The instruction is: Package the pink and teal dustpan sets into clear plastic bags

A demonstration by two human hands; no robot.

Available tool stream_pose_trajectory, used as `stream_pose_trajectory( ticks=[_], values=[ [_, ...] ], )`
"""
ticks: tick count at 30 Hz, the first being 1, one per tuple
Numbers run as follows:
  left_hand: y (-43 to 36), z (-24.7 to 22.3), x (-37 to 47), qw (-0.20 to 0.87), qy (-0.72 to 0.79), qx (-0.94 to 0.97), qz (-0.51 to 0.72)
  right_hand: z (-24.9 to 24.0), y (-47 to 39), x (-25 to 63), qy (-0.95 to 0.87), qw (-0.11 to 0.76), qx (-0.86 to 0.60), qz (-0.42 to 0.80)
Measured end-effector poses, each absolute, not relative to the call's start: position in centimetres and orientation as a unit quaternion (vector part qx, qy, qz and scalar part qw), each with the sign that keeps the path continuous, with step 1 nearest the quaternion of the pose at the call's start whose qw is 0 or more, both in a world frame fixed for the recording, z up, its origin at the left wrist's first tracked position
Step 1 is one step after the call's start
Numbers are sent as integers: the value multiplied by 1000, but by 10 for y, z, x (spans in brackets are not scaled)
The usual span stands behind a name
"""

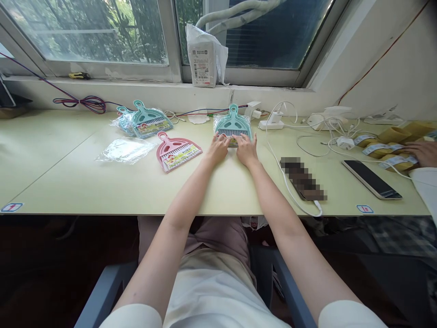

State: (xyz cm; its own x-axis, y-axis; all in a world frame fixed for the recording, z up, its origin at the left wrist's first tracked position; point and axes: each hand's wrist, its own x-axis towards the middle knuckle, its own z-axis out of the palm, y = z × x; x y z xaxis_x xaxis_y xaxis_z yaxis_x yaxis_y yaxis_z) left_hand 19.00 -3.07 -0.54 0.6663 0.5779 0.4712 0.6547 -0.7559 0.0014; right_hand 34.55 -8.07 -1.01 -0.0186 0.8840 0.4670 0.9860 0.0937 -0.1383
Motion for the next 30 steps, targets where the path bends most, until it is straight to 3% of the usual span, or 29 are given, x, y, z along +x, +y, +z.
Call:
stream_pose_trajectory(
  ticks=[22,30],
  values=[
    [-34,7,183,34,-453,-856,-247,-7,-80,352,-616,170,-757,-133],
    [-31,2,186,74,-459,-848,-254,-6,-82,352,-557,164,-797,-165]
  ],
)
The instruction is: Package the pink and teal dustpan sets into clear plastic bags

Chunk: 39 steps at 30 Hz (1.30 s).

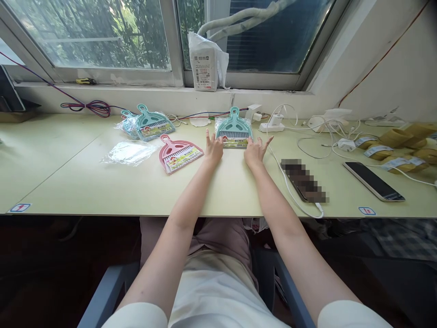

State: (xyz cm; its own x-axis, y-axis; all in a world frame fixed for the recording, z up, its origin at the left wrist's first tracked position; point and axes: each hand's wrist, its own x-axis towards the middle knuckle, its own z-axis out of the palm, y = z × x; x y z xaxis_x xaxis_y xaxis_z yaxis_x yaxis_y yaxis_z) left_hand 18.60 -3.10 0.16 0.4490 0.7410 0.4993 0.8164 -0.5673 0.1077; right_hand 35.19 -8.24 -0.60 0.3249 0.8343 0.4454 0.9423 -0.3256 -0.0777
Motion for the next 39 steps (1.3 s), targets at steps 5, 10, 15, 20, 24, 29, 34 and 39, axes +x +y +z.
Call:
stream_pose_trajectory(
  ticks=[5,10,15,20,24,29,34,39],
  values=[
    [-31,1,186,74,-464,-846,-252,-10,-79,356,-543,180,-803,-165],
    [-30,0,186,72,-464,-846,-252,-13,-76,361,-537,195,-804,-165],
    [-32,1,186,66,-464,-846,-253,-15,-76,363,-530,209,-802,-178],
    [-31,0,186,90,-467,-845,-246,-15,-76,362,-532,204,-804,-171],
    [-29,-4,187,78,-467,-841,-263,-14,-75,361,-534,195,-808,-156],
    [-26,-8,187,81,-473,-838,-261,-16,-75,360,-545,189,-801,-160],
    [-28,-8,186,70,-469,-846,-242,-18,-74,361,-551,198,-795,-159],
    [-32,-4,183,48,-467,-851,-234,-19,-74,362,-552,202,-795,-150]
  ],
)
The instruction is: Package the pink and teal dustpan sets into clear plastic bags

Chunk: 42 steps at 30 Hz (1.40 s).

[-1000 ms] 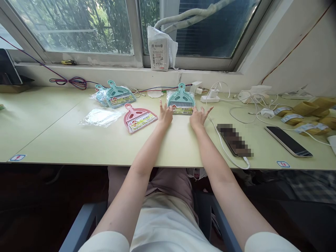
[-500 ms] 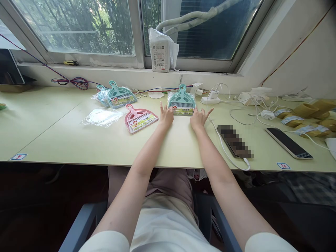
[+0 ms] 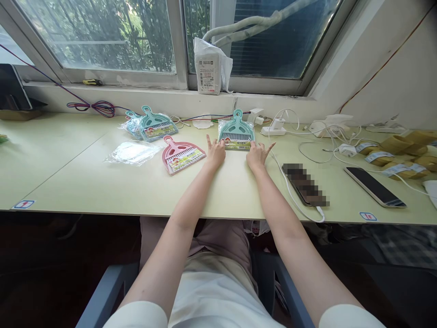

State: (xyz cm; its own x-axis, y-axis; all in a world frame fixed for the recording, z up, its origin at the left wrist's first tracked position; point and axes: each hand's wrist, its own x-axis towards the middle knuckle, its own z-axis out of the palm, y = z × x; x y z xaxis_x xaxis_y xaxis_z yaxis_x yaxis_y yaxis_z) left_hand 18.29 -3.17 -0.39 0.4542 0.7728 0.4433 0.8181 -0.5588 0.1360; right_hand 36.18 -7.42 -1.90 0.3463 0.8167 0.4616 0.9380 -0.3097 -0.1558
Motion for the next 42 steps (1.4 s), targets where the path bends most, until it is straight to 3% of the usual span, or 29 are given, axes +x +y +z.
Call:
stream_pose_trajectory(
  ticks=[17,31,42],
  values=[
    [-34,-1,181,67,-391,-875,-278,-9,-81,351,-601,328,-701,-200],
    [-32,-9,187,19,-333,-915,-226,-16,-77,352,-703,269,-651,-99],
    [-32,-11,188,43,-356,-903,-237,-15,-76,353,-684,265,-670,-113]
  ],
)
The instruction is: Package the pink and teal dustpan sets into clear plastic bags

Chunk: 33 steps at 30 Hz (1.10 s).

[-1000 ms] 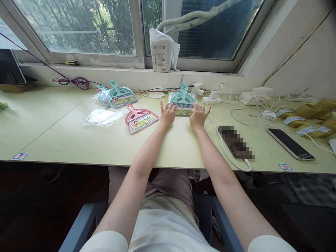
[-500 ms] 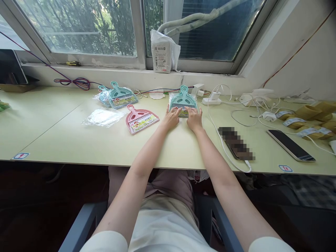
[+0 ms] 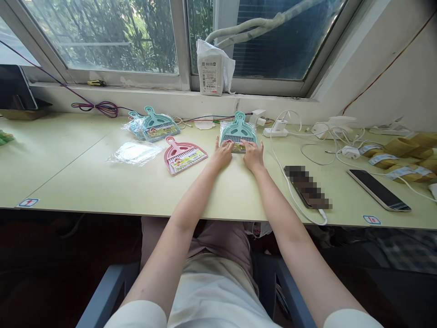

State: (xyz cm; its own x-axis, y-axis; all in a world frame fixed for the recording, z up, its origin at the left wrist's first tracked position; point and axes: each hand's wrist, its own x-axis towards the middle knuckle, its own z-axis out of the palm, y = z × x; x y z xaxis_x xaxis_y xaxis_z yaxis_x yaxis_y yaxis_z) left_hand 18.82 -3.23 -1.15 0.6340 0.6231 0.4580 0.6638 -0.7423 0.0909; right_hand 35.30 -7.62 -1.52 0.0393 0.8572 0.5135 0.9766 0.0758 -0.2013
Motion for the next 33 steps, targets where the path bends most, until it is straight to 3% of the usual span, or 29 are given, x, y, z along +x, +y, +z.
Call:
stream_pose_trajectory(
  ticks=[10,17,22,26,33],
  values=[
    [-49,18,178,55,-435,-823,-360,-10,-80,350,-654,336,-648,-198],
    [-56,43,153,23,-581,-691,-430,-3,-91,333,-696,309,-613,-213],
    [-75,75,58,11,-605,-721,-337,-1,-99,305,-758,285,-569,-146],
    [-105,84,-19,-89,-648,-736,-173,-4,-106,272,-784,275,-550,-80],
    [-121,66,-77,-66,-728,-667,-143,-12,-102,212,-815,250,-520,-47]
  ],
)
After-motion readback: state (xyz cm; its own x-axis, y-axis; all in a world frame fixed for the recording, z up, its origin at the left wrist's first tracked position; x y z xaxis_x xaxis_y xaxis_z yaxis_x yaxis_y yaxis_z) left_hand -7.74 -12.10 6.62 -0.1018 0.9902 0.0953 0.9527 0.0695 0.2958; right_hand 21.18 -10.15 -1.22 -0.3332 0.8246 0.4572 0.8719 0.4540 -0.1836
